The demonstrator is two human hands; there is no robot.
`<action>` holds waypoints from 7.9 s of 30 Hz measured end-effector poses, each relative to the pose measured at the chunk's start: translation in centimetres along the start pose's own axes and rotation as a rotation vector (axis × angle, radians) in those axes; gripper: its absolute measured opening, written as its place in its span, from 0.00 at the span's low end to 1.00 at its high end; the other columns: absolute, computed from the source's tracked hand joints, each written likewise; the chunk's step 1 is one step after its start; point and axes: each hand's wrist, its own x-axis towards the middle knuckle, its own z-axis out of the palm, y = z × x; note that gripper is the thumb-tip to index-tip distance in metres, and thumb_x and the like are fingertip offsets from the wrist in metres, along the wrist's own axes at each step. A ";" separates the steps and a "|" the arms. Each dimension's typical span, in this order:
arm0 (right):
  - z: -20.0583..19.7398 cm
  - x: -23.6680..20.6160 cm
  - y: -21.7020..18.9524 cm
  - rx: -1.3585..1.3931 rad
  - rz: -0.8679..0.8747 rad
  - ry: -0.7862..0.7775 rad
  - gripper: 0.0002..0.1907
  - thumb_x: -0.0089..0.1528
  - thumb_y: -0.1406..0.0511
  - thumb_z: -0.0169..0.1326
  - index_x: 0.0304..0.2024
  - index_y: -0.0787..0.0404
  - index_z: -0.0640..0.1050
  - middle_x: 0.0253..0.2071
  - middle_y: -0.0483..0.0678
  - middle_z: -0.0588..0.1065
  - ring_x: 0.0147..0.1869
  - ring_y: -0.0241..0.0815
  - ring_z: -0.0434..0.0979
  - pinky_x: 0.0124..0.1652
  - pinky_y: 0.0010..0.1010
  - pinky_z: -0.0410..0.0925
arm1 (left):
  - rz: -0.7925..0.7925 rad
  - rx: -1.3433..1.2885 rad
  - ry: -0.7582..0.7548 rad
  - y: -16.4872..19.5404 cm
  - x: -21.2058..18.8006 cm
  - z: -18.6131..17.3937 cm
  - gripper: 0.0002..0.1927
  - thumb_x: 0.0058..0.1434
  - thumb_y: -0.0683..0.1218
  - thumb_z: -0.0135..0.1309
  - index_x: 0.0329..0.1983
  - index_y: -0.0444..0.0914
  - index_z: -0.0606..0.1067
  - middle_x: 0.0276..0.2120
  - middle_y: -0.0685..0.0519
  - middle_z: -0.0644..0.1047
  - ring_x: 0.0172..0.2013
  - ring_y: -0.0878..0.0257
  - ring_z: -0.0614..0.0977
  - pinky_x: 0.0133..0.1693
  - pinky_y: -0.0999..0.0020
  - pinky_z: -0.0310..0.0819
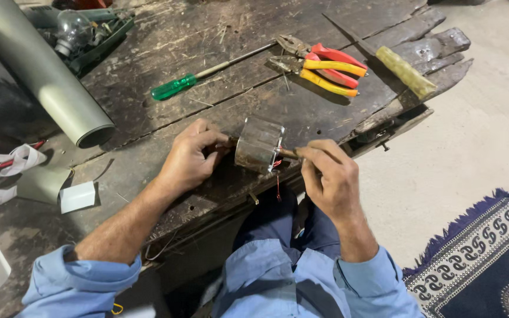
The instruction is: The person holds a cylindrical electrical component, likely a motor armature, on a workbench. They repeatedly rotate the shaft and adjust the copper windings and commutator segments with their fingers. Tools including pliers and a screwdriver remain on the table but are not used during the clip.
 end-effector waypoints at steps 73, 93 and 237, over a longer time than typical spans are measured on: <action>2.3 -2.9 3.6 0.045 0.618 -0.116 0.14 0.56 0.69 0.70 0.36 0.69 0.77 0.29 0.45 0.77 0.33 0.29 0.73 0.34 0.24 0.68 | -0.105 0.133 -0.190 0.0 0.9 1.0 0.21 0.46 0.34 0.53 0.43 0.38 0.83 0.38 0.50 0.81 0.43 0.46 0.77 0.47 0.55 0.74; 5.9 -8.1 3.7 0.521 0.604 0.106 0.12 0.69 0.67 0.56 0.31 0.68 0.77 0.27 0.36 0.67 0.30 0.26 0.61 0.28 0.23 0.56 | 0.135 0.218 0.002 10.1 1.0 0.6 0.41 0.44 0.51 0.69 0.65 0.44 0.71 0.65 0.42 0.66 0.65 0.39 0.66 0.65 0.45 0.60; 3.2 -4.1 0.5 -0.192 -0.134 0.110 0.15 0.58 0.71 0.66 0.47 0.53 0.84 0.54 0.58 0.71 0.51 0.54 0.79 0.46 0.37 0.75 | -0.608 -1.046 -0.175 0.0 5.5 1.8 0.20 0.64 0.36 0.51 0.57 0.40 0.62 0.29 0.56 0.68 0.24 0.68 0.70 0.24 0.71 0.63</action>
